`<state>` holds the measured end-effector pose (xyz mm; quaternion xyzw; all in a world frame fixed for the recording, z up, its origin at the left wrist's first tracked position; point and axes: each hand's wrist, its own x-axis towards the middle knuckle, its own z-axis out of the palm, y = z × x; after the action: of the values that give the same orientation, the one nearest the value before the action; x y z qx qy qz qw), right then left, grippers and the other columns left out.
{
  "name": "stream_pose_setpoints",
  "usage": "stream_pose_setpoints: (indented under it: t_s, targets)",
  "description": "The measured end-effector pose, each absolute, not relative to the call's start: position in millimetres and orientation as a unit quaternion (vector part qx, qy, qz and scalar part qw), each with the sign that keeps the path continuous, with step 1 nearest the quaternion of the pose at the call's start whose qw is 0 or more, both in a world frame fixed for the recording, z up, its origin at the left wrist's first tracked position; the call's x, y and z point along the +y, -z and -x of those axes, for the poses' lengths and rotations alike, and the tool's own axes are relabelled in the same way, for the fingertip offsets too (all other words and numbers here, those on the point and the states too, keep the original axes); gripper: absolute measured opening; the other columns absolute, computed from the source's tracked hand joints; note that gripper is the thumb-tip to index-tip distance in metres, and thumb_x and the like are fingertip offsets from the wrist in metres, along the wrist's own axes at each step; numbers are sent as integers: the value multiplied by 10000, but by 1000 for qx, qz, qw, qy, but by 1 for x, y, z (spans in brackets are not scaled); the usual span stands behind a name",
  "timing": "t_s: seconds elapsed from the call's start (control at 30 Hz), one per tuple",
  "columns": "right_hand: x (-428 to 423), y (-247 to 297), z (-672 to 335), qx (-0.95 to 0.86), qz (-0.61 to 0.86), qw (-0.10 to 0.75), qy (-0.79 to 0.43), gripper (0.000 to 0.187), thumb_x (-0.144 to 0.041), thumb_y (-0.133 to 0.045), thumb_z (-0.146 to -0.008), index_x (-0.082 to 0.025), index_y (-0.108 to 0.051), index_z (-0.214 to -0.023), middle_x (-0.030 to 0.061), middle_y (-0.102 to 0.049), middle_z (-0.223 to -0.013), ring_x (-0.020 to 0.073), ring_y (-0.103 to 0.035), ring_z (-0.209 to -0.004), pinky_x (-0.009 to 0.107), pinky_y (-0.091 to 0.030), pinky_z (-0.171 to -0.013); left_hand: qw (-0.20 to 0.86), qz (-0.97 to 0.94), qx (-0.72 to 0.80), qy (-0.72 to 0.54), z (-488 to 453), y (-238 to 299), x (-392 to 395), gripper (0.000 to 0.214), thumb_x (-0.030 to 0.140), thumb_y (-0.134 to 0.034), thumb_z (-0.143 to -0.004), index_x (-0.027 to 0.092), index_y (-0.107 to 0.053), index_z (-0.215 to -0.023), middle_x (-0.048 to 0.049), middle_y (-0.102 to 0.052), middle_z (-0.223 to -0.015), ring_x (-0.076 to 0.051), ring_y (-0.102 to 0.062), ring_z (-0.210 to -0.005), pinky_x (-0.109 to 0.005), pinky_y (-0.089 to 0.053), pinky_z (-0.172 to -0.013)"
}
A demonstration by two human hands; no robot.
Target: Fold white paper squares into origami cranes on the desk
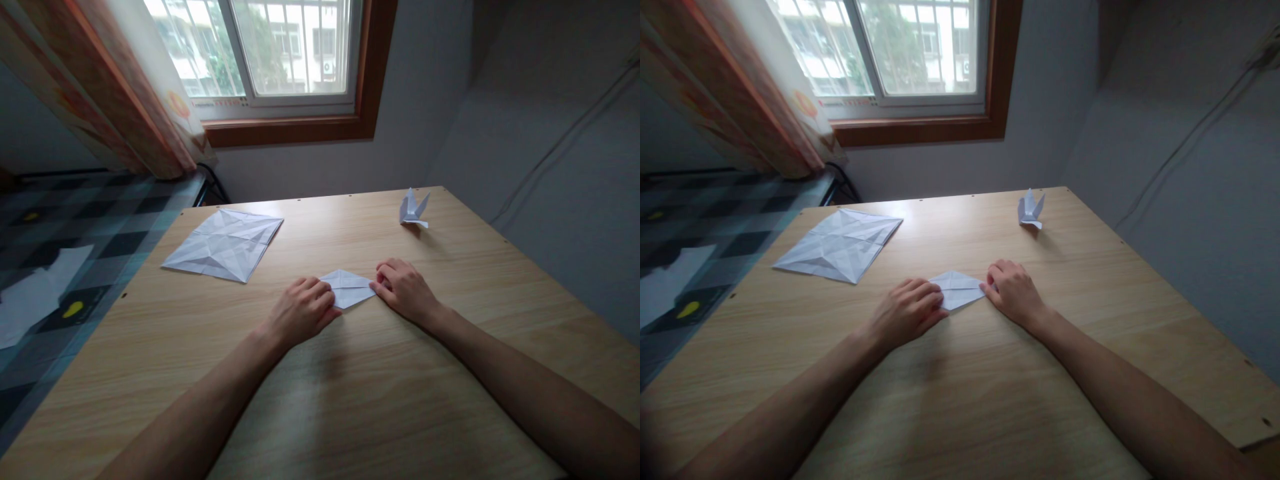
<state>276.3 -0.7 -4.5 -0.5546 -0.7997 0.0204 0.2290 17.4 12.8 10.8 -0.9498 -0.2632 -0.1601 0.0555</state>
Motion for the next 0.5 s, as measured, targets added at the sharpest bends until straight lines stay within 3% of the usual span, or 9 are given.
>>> stream_pose_setpoints:
  t_s: [0.17, 0.33, 0.5]
  targets:
    - [0, 10, -276, -791, 561, 242, -32, 70, -251, -591, -881, -183, -579, -870, 110, -642, -991, 264, -577, -936, 406, -444, -858, 50, 946, -264, 181, -17, -8, 14, 265, 356, -490, -968, 179, -652, -858, -54, -688, -913, -184, -602, -848, -324, -458, -777]
    - [-7, 9, -269, -805, 510, 303, -3, 121, -257, -606, -876, -168, -608, -959, 148, -623, -1122, 290, -556, -1043, 440, -433, -902, 54, 943, -253, 211, -17, -7, 14, 237, 315, -512, -960, 186, -665, -833, -27, -699, -889, -168, -604, -808, -307, -457, -750]
    - [-15, 6, -254, -872, 402, 277, -42, 104, -256, -669, -848, -179, -607, -882, 104, -658, -997, 255, -570, -953, 403, -441, -867, 44, 945, -239, 218, -16, -5, 14, 234, 264, -500, -963, 188, -673, -825, -32, -684, -838, -150, -596, -783, -287, -457, -740]
